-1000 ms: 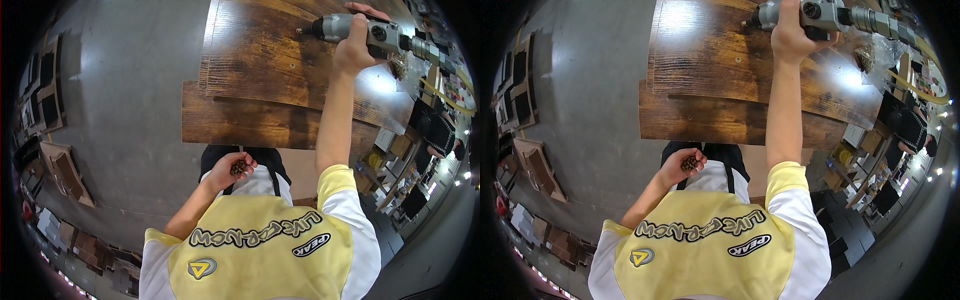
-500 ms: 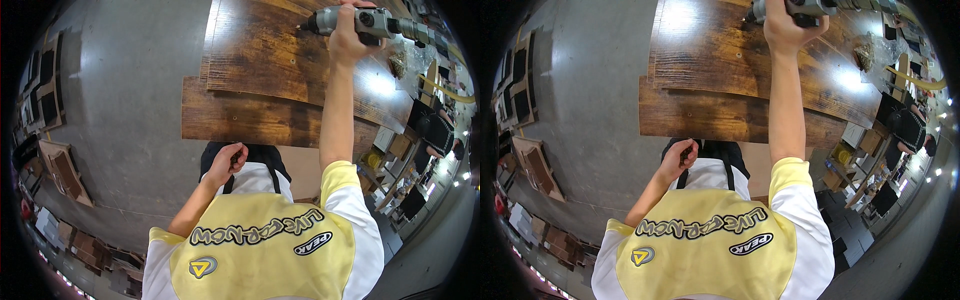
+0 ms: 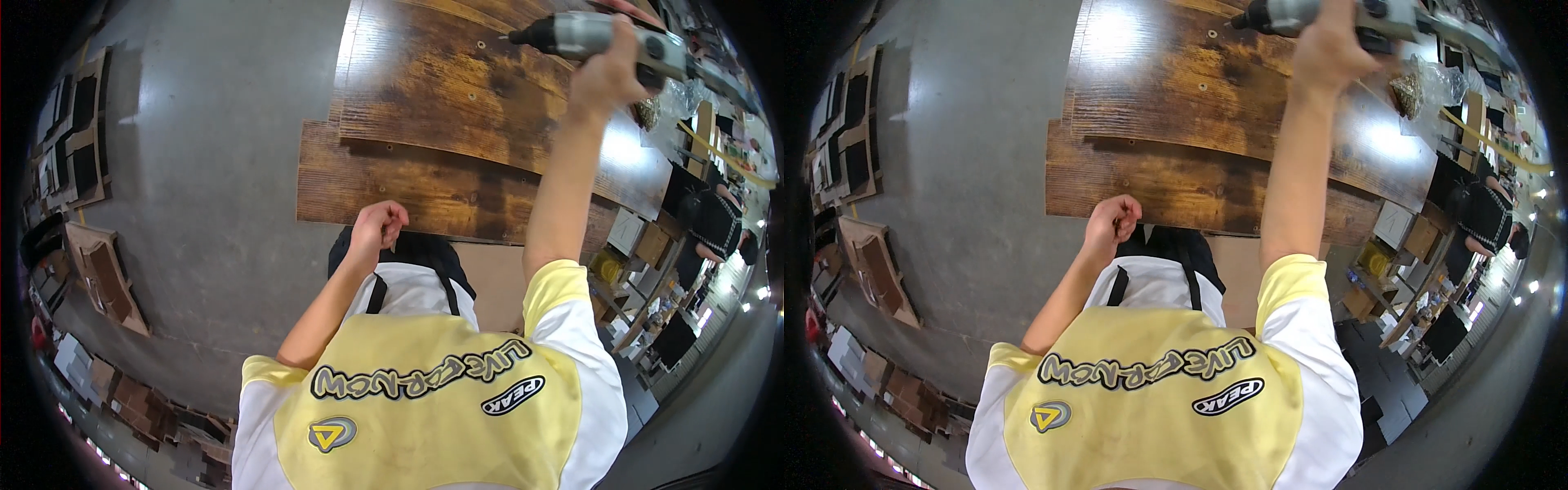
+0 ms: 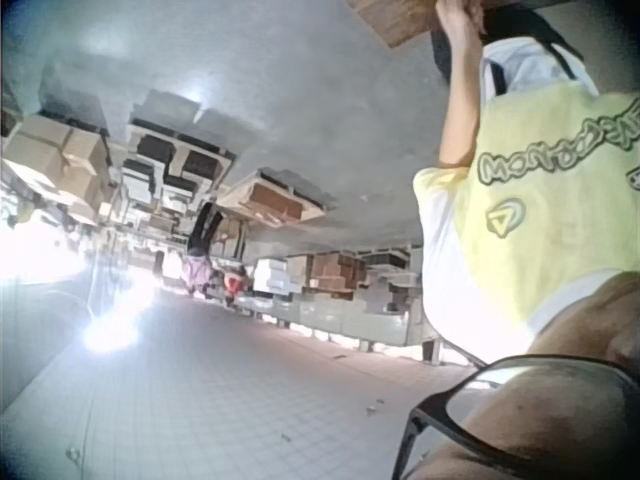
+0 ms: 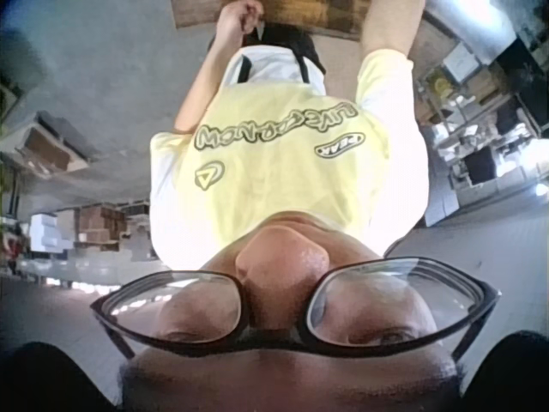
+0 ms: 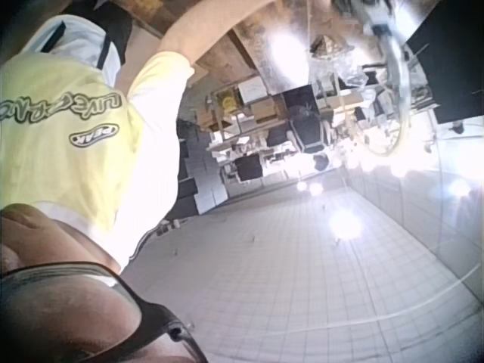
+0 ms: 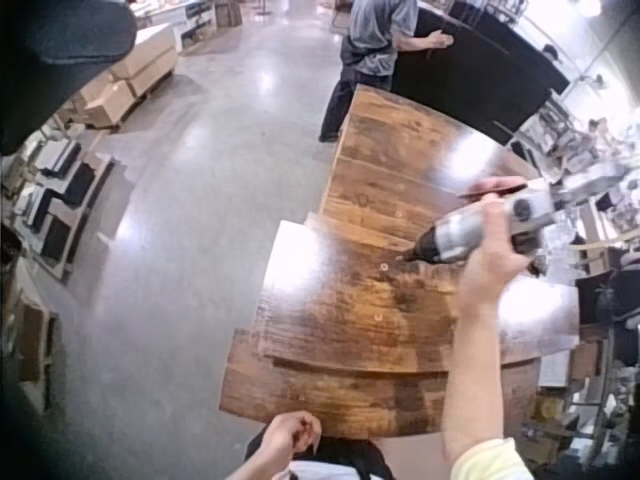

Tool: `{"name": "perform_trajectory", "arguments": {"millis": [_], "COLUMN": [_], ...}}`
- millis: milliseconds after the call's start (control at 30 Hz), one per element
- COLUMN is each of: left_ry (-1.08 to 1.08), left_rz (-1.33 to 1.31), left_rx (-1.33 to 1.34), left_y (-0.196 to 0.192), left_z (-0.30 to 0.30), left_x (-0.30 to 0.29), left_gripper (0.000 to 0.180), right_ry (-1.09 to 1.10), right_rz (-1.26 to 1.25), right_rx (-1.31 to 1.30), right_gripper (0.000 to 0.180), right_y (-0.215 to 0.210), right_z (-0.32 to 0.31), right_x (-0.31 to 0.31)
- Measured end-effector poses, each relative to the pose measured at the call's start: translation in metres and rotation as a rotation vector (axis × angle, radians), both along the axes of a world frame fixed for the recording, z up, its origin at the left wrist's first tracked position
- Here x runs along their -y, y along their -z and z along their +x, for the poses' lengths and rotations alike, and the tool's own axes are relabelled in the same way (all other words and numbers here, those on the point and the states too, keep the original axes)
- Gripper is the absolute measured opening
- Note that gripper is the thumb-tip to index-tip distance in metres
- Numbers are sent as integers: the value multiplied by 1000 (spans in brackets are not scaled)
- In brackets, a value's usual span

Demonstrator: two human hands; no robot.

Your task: Assembling wooden furniture panels by using a pneumatic screwdriver to drive screws into pre-drilled holes.

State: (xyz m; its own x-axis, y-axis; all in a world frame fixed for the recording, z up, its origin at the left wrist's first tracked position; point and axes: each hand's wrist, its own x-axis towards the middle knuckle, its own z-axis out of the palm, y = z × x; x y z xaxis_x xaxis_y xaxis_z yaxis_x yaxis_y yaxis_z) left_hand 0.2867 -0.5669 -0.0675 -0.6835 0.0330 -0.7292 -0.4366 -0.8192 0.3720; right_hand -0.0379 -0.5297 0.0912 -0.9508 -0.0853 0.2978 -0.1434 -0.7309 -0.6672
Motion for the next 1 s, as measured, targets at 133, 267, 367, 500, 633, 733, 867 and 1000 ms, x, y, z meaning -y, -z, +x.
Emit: {"name": "perform_trajectory", "arguments": {"millis": [133, 267, 367, 500, 633, 733, 867, 1000], "left_ry": [67, 205, 177, -45, -196, -193, -339, -319], "left_rz": [-210, -416, -414, -530, -564, -394, -319, -353], "left_rx": [-79, -117, 32, 107, 152, 56, 1, -59], "left_y": [-8, -11, 5, 8, 32, 20, 15, -2], "left_z": [-53, -127, -166, -170, -116, -85, -100, -72], "left_x": [-20, -56, -88, -115, -119, -115, -141, -157], "left_gripper": [30, 49, 57, 63, 45, 35, 35, 33], "right_ry": [154, -123, -98, -6, -116, -128, -74, -81], "right_rz": [474, 371, 300, 338, 265, 170, 83, 128], "right_rx": [-81, 346, 574, 723, 647, 664, 790, 790], "right_gripper": [26, 36, 42, 53, 59, 60, 50, 43], "right_y": [-2, 40, 95, 125, 121, 106, 122, 129], "right_z": [-2, 41, 71, 85, 65, 45, -1, -9], "right_x": [-87, -211, -309, -420, -477, -484, -540, -575]}}
